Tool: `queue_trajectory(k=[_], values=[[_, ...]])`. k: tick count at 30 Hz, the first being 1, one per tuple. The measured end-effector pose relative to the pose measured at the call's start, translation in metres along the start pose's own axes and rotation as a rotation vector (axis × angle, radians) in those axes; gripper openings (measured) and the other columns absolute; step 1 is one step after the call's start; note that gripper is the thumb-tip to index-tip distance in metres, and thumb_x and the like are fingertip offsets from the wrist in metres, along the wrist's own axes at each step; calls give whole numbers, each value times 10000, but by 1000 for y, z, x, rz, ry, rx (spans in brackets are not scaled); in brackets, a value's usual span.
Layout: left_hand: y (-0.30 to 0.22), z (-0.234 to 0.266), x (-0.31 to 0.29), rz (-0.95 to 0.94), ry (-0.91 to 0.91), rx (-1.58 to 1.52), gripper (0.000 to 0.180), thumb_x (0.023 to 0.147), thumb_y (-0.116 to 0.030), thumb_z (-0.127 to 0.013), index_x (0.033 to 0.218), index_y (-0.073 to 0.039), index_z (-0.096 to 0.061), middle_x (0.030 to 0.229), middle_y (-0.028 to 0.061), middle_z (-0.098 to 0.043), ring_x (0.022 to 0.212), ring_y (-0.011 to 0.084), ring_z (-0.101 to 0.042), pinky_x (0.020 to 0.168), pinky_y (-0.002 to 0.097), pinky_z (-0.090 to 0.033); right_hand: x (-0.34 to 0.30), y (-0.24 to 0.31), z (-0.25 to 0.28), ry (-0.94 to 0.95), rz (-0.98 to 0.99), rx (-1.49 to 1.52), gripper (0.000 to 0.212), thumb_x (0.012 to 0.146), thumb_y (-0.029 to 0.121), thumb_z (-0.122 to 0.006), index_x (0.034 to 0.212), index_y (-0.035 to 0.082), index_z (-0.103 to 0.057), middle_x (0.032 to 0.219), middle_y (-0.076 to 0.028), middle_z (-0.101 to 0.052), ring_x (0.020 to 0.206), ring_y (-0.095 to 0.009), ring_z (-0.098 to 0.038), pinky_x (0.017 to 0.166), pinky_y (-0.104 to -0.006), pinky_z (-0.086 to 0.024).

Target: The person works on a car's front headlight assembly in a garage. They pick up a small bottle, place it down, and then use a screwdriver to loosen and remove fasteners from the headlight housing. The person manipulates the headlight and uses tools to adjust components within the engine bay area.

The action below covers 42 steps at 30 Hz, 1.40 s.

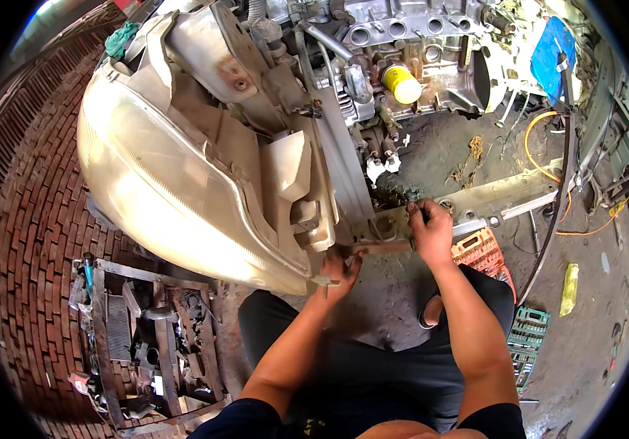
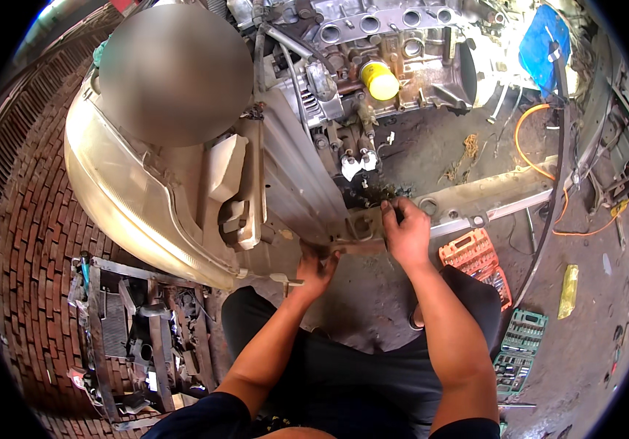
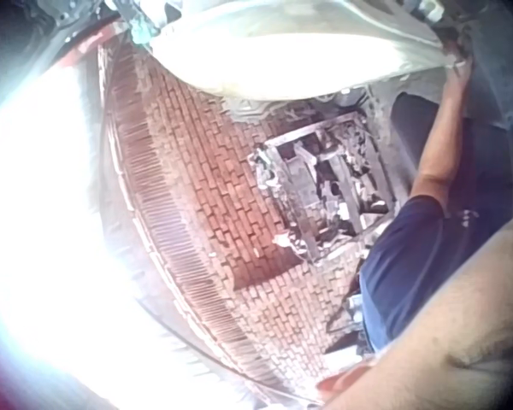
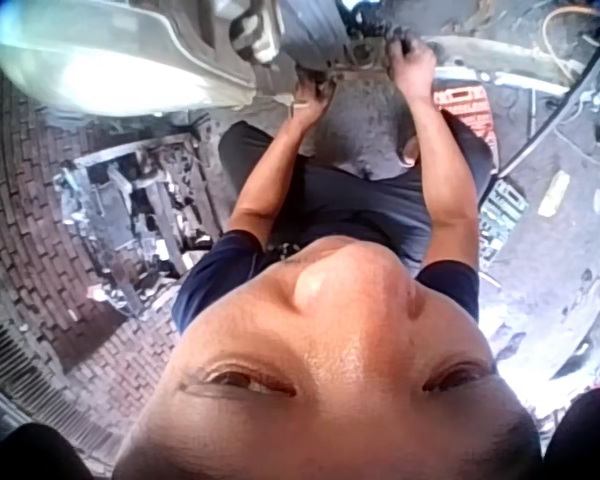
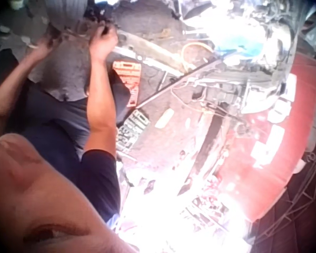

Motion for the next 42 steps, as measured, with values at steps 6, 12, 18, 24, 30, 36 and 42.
queue_trajectory(k=[6, 12, 18, 24, 30, 36, 42], values=[[-4, -1, -2, -32, -33, -14, 681, 991, -293, -754, 1407, 75, -361, 1153, 290, -709, 1055, 450, -731, 891, 491, -569, 0, 1, 1, 13, -33, 14, 272, 997, 206, -729, 841, -7, -665, 675, -195, -624, 580, -323, -590, 610, -432, -488], [-14, 4, 0, -277, -266, -22, 460, 955, -235, -801, 1140, 92, -535, 896, 234, -712, 623, 341, -682, 599, 443, -545, 0, 0, 1, 9, -36, -11, 267, 995, 205, -729, 853, -13, -668, 704, -208, -634, 604, -336, -604, 623, -432, -492], [-10, 3, 1, -215, -209, -15, 512, 976, -265, -773, 1167, 120, -493, 910, 267, -723, 681, 399, -713, 647, 484, -565, 0, 1, 1, 23, -48, -17, 277, 995, 216, -730, 852, -10, -662, 687, -203, -631, 592, -343, -598, 618, -434, -493], [-3, -3, 1, 29, -35, -35, 765, 982, -319, -761, 1473, 66, -318, 1223, 292, -674, 1101, 442, -716, 952, 499, -554, 1, 0, 3, 11, -36, -7, 288, 995, 226, -731, 845, -9, -658, 696, -211, -635, 600, -361, -605, 623, -447, -493], [-2, -1, 0, 51, -43, 18, 801, 981, -372, -753, 1486, 66, -310, 1242, 295, -677, 1125, 467, -703, 955, 512, -549, 1, -1, 0, 16, -44, 7, 289, 991, 228, -733, 845, -9, -659, 716, -215, -642, 625, -392, -608, 633, -455, -497], [-4, 0, -1, -160, -208, 188, 553, 957, -309, -783, 1210, 100, -512, 973, 239, -749, 874, 419, -736, 772, 479, -570, 0, 4, 1, 7, -20, 16, 265, 991, 196, -740, 840, -7, -659, 642, -177, -587, 558, -265, -551, 587, -411, -459], [-16, 1, 1, -140, -229, 20, 579, 973, -276, -768, 1271, 88, -432, 1008, 262, -737, 897, 432, -739, 752, 471, -571, 0, 3, 2, 15, -47, 30, 270, 992, 195, -736, 841, -12, -651, 646, -184, -581, 559, -281, -542, 589, -416, -459]])
Point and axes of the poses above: each hand's wrist, its own x-axis towards the middle knuckle, its own z-axis out of the back of the hand, y = z × x, the point moved 5 cm from there along x, towards the middle knuckle
